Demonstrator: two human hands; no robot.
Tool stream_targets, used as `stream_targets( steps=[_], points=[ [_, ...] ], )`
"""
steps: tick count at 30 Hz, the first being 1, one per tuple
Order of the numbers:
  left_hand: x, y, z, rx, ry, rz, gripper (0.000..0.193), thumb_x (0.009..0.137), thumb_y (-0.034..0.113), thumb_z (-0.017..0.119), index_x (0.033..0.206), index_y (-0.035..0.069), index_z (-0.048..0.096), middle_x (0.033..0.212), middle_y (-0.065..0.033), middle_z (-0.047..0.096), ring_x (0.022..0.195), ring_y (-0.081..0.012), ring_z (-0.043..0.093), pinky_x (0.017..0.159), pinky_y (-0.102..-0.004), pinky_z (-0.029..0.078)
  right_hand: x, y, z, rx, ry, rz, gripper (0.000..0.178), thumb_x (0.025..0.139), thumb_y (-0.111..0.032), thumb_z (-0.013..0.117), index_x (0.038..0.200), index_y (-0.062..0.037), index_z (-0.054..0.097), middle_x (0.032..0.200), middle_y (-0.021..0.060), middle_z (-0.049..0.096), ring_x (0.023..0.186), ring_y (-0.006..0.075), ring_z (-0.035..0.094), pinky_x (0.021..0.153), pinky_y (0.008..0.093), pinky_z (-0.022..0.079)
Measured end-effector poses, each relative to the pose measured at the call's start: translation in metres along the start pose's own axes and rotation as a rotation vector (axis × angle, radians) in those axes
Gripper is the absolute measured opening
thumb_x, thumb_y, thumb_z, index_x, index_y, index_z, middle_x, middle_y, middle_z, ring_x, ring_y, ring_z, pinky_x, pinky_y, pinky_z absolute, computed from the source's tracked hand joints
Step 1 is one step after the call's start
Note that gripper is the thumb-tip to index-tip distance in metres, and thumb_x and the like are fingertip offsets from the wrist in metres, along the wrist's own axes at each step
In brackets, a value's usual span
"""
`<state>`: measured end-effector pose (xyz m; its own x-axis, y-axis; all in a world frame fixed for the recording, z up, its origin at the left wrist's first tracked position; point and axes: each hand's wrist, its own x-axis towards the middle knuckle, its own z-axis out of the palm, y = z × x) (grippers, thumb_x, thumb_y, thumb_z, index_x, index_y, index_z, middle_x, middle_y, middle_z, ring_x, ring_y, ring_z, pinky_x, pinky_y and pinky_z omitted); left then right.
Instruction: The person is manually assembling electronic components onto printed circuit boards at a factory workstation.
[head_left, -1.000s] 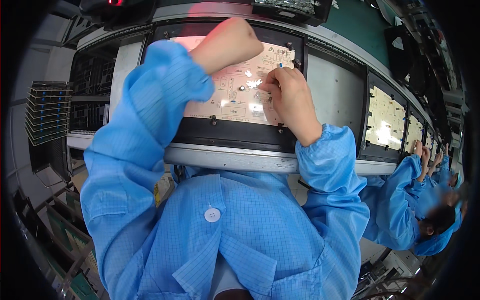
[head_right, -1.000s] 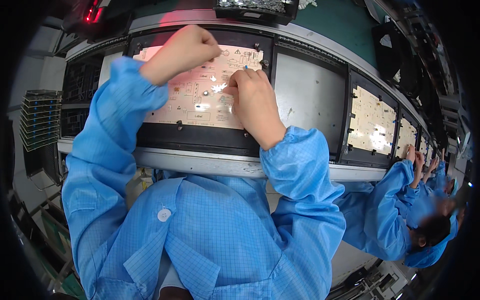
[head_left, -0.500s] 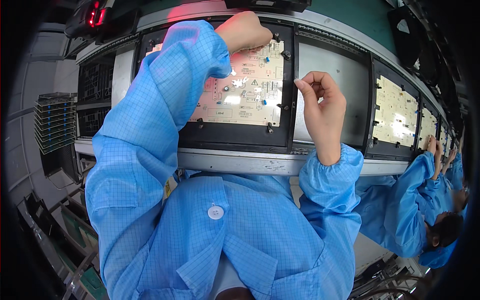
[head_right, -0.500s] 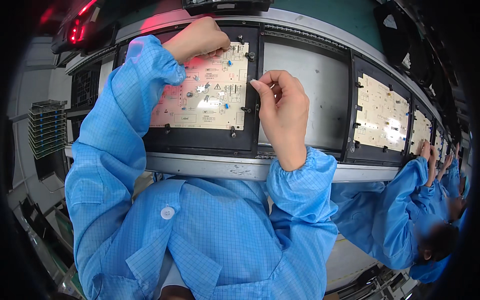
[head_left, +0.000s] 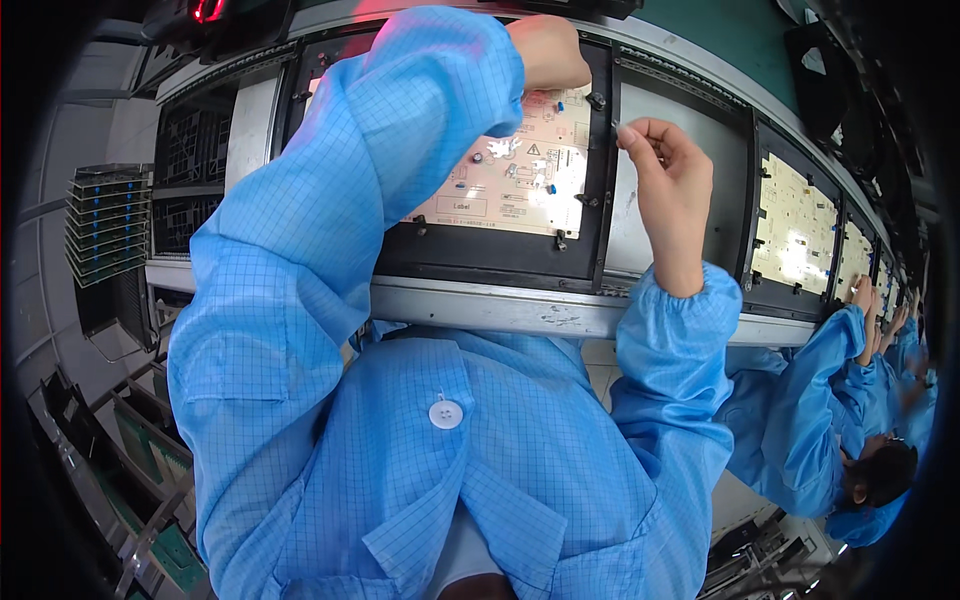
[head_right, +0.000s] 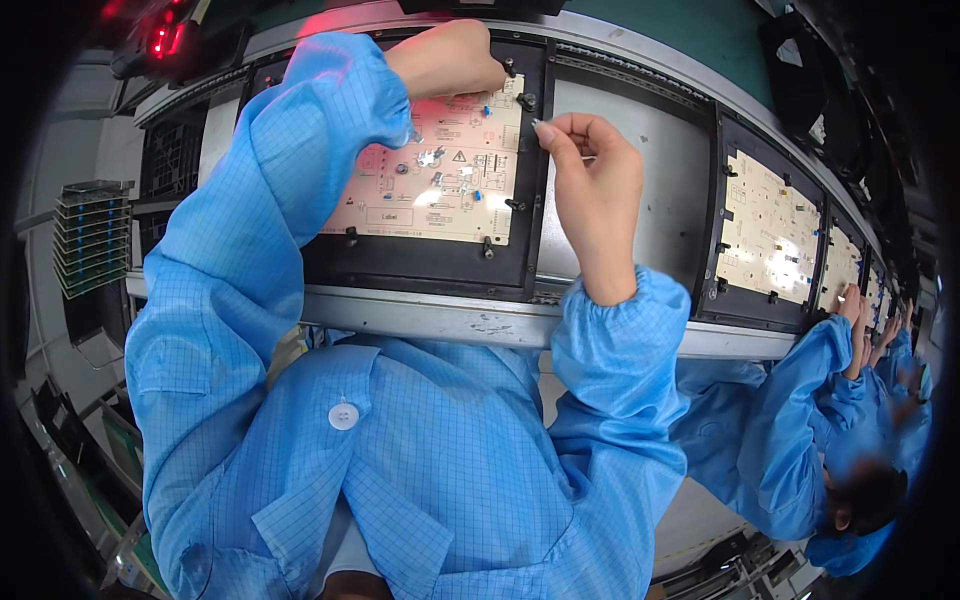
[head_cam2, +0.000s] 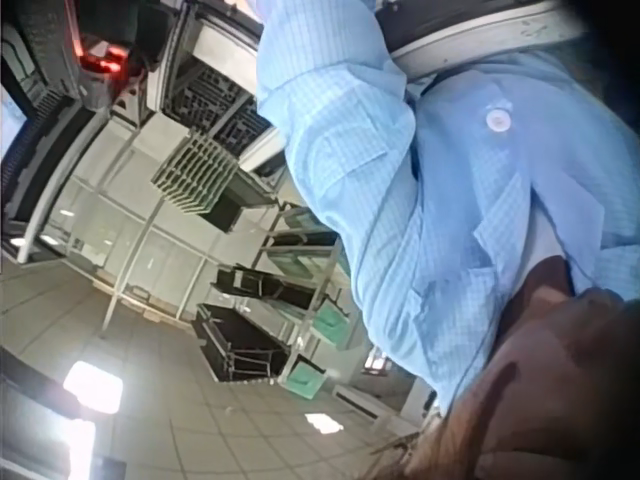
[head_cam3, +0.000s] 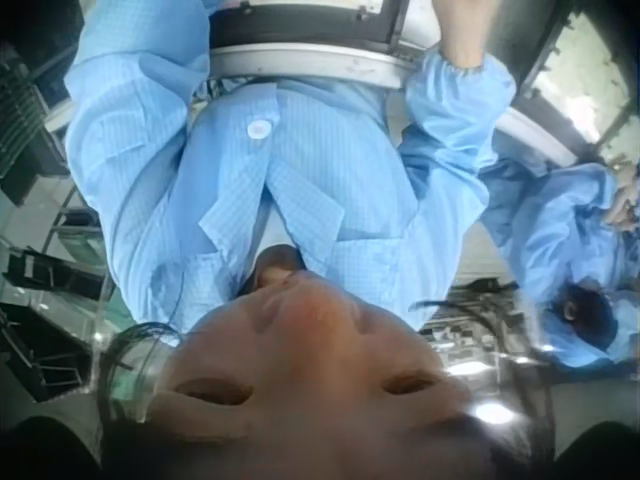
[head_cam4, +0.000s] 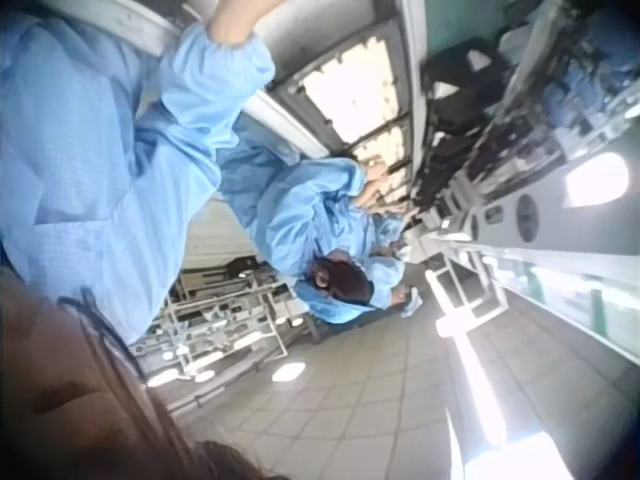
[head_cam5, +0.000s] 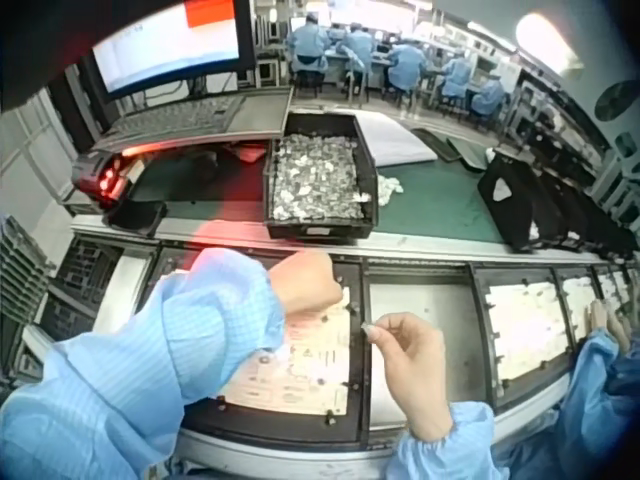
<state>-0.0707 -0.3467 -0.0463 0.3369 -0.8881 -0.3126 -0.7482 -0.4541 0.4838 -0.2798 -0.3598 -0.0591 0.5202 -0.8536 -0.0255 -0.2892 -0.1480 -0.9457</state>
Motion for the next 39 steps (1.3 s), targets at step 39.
stream_targets(
  steps=[39],
  points=[
    [-0.103, -0.085, -0.029, -0.201, 0.125, 0.313, 0.019, 0.09, 0.011, 0.066, 0.102, -0.003, 0.071, 0.085, -0.0099, 0.071, 0.076, -0.0148, 0.066, 0.07, -0.0281, 0.053, 0.097, -0.017, 0.021, -0.342, -0.281, 0.371, 0.019, 0.076, -0.024, 0.075, 0.071, -0.0072, 0.07, 0.062, -0.002, 0.054, 0.053, 0.0081, 0.036, 0.048, 0.0269, 0.027]
  ],
)
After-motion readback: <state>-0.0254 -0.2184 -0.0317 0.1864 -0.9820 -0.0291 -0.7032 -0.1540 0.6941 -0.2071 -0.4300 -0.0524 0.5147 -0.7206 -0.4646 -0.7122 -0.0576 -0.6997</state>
